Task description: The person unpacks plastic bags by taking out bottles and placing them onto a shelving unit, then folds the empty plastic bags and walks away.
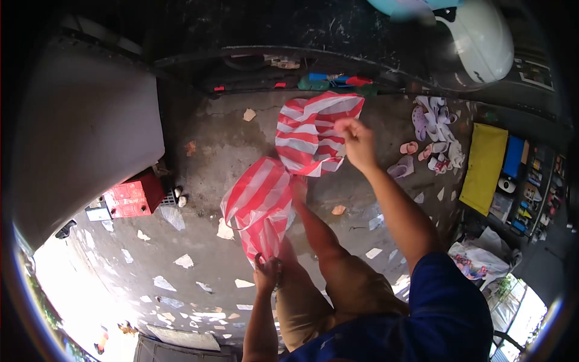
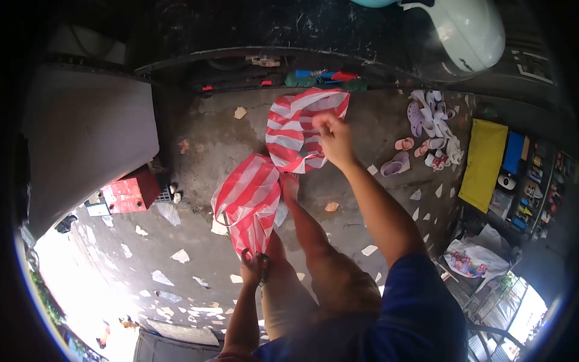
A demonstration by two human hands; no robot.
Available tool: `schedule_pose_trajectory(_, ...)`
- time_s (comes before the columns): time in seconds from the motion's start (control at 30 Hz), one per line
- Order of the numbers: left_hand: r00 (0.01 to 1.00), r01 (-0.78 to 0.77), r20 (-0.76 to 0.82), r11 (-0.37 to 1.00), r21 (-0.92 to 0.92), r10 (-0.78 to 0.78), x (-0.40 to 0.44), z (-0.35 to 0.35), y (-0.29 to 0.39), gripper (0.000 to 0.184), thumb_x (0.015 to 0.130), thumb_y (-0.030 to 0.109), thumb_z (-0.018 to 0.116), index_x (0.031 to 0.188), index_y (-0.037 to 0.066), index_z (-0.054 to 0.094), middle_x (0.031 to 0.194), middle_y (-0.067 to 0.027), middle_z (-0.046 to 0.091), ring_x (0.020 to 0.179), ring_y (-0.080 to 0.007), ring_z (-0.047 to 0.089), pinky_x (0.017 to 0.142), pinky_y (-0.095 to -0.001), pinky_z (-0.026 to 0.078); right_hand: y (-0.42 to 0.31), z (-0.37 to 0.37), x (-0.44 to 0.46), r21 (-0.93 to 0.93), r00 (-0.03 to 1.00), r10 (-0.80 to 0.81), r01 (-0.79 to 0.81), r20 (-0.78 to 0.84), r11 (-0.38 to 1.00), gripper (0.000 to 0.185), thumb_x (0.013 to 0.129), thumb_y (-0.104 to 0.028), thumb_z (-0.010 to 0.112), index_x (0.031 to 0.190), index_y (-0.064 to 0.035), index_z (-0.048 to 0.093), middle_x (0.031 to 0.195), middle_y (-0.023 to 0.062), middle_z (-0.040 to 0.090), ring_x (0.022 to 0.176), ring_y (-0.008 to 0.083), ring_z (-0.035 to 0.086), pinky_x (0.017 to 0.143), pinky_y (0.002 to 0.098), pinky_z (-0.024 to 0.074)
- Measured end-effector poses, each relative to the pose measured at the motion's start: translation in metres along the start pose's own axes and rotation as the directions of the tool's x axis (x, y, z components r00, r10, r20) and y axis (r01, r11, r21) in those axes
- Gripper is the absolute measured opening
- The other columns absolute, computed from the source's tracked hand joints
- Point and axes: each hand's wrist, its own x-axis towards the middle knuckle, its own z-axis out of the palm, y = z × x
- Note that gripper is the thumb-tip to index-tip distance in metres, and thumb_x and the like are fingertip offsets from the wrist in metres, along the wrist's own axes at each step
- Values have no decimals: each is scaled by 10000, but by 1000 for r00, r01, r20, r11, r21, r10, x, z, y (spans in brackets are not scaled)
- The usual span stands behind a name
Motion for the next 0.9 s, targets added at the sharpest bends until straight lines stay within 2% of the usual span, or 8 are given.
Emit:
schedule_pose_trajectory(0.07, 997, -60, 48, 998, 27, 58, 7, -6, -20, 557, 982, 348, 649, 1405, 29, 475, 766, -131, 709, 722, -283, 728, 698, -418, 546, 76, 24, -23, -298, 987, 160, -159, -21, 941, 268, 885, 107, 522, 1050, -8, 699, 1026, 95, 746, 895, 194, 714, 812, 297, 552)
schedule_pose_trajectory(0.2, 996, -39, 85, 999, -18, 40, 17, -12, -11, 569, 968, 292, 674, 1424, 31, 455, 774, -128, 719, 699, -280, 724, 694, -413, 547, 218, 83, -22, -239, 727, 667, -627, 165, 742, 278, 806, -109, 695, 1058, 5, 724, 1012, 229, 754, 991, 319, 748, 825, 411, 595)
schedule_pose_trajectory(0.23, 992, -95, 85, 995, -2, 95, 24, -8, -33, 568, 969, 294, 674, 1420, 30, 453, 773, -127, 724, 700, -282, 728, 691, -414, 548, 205, 95, -28, -627, 840, 525, -338, 134, 702, 412, 775, -206, 737, 1105, 39, 705, 1059, 276, 731, 994, 378, 734, 811, 439, 594)
schedule_pose_trajectory(0.33, 988, -85, 136, 991, 106, 70, 20, -21, -35, 567, 974, 309, 669, 1415, 32, 446, 773, -121, 738, 715, -284, 742, 695, -413, 553, 176, 98, -16, -763, 674, 670, -244, 310, 598, 625, 749, -268, 764, 1257, 66, 619, 1158, 338, 675, 1097, 413, 688, 933, 452, 556)
schedule_pose_trajectory(0.53, 978, -72, 205, 987, 144, 42, 36, -24, -31, 594, 974, 341, 665, 1431, 39, 435, 801, -118, 756, 761, -270, 760, 702, -412, 562, 167, 115, -89, -316, 823, 539, -567, -179, 761, 691, 703, -342, 844, 1258, 4, 623, 1115, 210, 719, 1014, 368, 725, 787, 458, 588)
schedule_pose_trajectory(0.63, 976, -40, 215, 993, 113, 15, 34, -32, -11, 616, 966, 352, 676, 1441, 42, 436, 819, -116, 764, 764, -258, 762, 696, -403, 564, 189, 135, -95, 179, 375, 927, -913, 12, 367, 607, 815, -311, 770, 1313, -14, 593, 1194, 170, 690, 1028, 266, 696, 724, 425, 561)
schedule_pose_trajectory(0.77, 978, -47, 206, 995, 90, 28, 34, -37, -6, 632, 954, 363, 690, 1450, 56, 445, 822, -109, 767, 772, -248, 763, 686, -388, 563, 163, 185, -98, 547, 202, 956, -787, -211, 287, 569, 840, -334, 798, 1281, -27, 611, 1195, 143, 694, 1008, 264, 692, 757, 397, 556)
schedule_pose_trajectory(0.9, 971, -178, 192, 967, 183, 143, 35, -39, -31, 617, 951, 371, 690, 1442, 77, 460, 797, -111, 752, 763, -267, 757, 676, -398, 555, 160, 206, -93, 582, 264, 875, -663, -405, 470, 728, 783, -424, 873, 1312, -10, 593, 1230, 156, 687, 1109, 291, 680, 830, 432, 568)
